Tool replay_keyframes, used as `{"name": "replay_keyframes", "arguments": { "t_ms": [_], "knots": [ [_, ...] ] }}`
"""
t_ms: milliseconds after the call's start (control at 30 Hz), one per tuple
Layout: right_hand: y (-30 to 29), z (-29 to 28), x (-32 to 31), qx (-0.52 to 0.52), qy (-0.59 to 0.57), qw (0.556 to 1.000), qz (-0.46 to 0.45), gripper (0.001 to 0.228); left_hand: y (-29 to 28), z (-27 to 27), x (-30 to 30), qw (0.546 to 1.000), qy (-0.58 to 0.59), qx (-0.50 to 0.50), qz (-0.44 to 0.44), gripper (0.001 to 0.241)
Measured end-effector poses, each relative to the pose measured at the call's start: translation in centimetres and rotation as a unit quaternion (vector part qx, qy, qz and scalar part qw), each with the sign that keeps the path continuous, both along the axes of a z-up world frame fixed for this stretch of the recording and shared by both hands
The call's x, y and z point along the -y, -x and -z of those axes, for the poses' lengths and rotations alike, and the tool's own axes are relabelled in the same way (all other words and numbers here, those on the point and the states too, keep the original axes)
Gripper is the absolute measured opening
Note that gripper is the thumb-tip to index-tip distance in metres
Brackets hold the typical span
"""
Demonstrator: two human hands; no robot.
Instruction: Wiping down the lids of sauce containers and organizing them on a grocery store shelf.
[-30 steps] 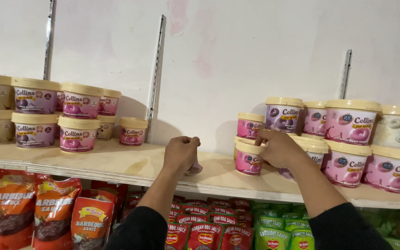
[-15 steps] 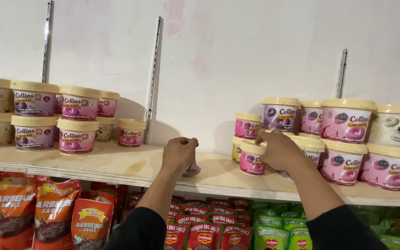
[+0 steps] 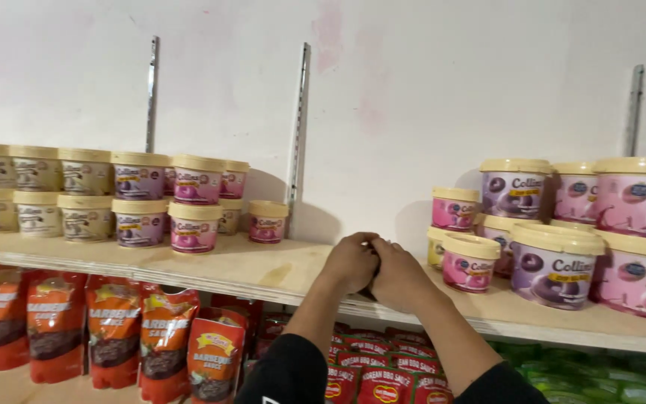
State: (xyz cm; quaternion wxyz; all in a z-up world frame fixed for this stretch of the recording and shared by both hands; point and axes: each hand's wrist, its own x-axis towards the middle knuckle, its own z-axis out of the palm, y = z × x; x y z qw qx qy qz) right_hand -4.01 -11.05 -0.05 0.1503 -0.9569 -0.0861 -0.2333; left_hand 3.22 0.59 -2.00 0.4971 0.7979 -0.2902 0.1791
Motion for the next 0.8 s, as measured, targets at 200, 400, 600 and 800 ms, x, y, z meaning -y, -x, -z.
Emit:
{"name": "replay_keyframes", "arguments": {
  "t_ms": [200,400,600,800],
  "knots": [
    [0.4,1.3,0.7,0.017,-0.066,0.997,-0.022,0.061,0.1,0.0,0.5,0.999,-0.009,-0.022,-0.04,0.049],
    [1.5,-0.2,-1.0,-0.054,-0.091,0.994,0.04,0.059,3.2,-4.8,-5.5,0.933,-0.263,0.038,-0.241,0.05],
    [1.9,-0.5,-1.7,-0.068,-0.115,0.99,0.048,0.051,-2.8,-5.7,-10.3,0.906,-0.23,-0.086,-0.344,0.106],
    [2.1,-0.6,-1.6,-0.046,-0.126,0.989,0.055,0.072,-7.4,-4.6,-11.0,0.942,-0.053,-0.044,-0.329,0.072]
  ]
}}
